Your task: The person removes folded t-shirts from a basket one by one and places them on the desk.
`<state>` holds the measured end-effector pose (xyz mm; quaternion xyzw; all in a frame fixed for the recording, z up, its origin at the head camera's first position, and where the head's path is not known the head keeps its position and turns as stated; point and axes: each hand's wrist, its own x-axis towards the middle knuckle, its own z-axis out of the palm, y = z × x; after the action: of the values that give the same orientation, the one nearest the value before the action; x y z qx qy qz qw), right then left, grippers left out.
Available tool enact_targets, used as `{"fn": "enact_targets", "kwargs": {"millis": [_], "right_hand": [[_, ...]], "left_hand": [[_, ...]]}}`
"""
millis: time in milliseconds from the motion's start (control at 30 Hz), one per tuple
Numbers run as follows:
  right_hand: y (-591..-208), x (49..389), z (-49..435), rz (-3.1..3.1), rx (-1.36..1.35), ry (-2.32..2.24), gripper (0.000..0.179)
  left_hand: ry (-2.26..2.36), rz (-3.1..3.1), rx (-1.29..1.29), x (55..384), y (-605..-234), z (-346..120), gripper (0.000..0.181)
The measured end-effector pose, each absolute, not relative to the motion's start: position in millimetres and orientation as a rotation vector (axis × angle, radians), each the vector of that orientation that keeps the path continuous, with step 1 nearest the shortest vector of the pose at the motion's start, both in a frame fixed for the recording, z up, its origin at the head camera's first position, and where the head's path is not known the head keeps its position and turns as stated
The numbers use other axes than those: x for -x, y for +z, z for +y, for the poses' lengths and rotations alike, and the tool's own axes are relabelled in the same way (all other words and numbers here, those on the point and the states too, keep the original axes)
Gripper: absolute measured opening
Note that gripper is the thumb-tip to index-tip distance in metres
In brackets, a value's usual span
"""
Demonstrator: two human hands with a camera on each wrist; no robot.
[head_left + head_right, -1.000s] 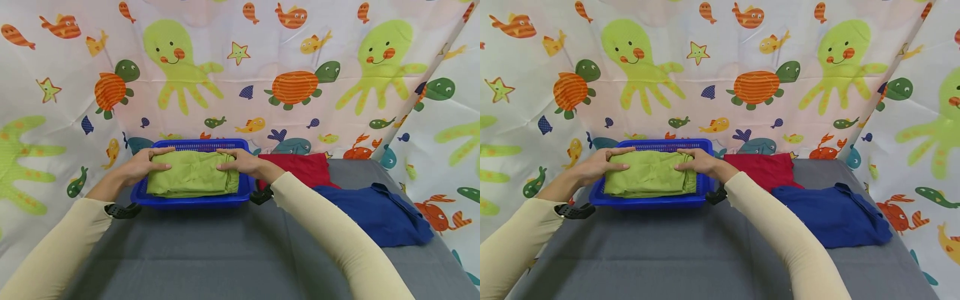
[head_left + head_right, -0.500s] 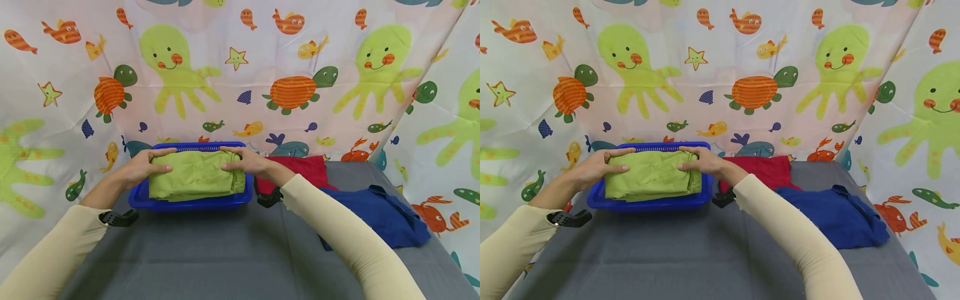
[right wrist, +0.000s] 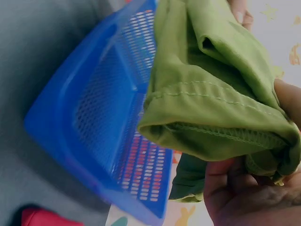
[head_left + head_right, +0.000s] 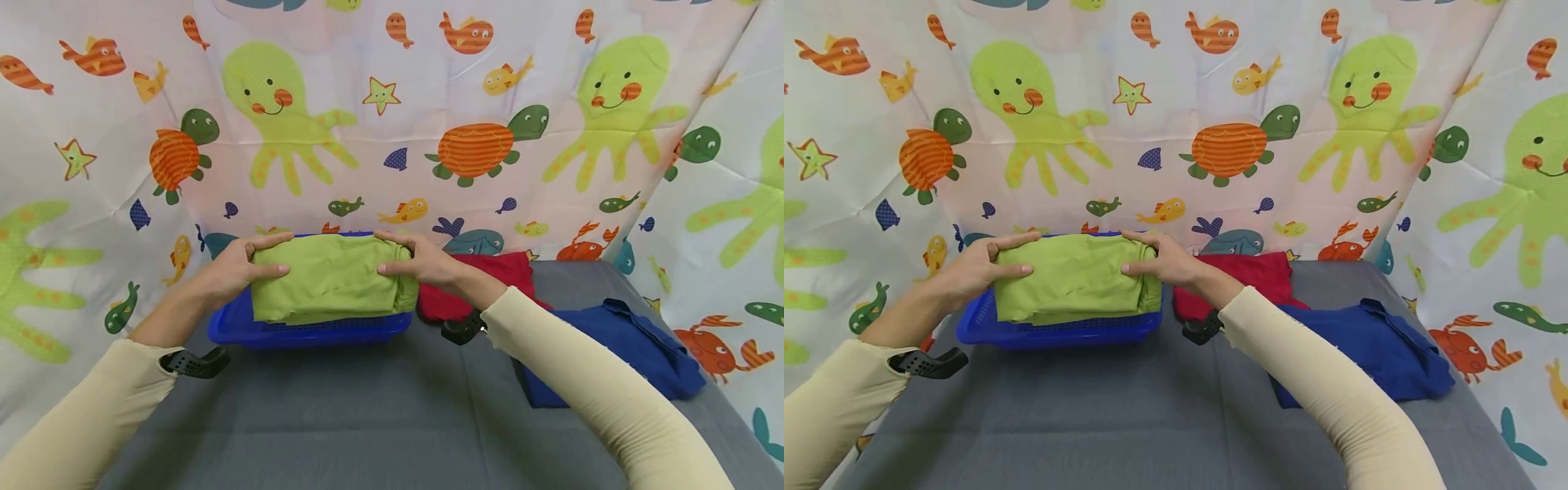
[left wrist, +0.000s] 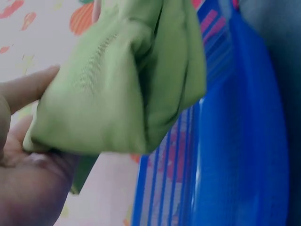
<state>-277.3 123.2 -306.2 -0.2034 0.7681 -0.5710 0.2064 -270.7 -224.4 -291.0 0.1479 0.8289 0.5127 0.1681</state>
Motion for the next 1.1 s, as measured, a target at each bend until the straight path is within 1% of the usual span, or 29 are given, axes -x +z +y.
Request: {"fn": "enact_targets", "kwargs": {"millis": [367,567,867,1100], "right_hand": [[-308,256,158,2.263,0.593,-1.538,0.072],[-308,243,179,2.254,0.525,-1.514,0.073],[-308,229,205,2.211,0.515,-1.533,0.075],[-312,220,226,2.287,0.494,-1.463,0.077]], "left_hand": [[1.561,2.321,-0.402,251,-299,-189,0.069],[1.563,2.272,-0.429,242,-305,-173,0.071],[1.566,2.21,-0.439,236,-310,-151,0.072],[1.577,2.176,-0.484,232,-317,-133,0.072]]}}
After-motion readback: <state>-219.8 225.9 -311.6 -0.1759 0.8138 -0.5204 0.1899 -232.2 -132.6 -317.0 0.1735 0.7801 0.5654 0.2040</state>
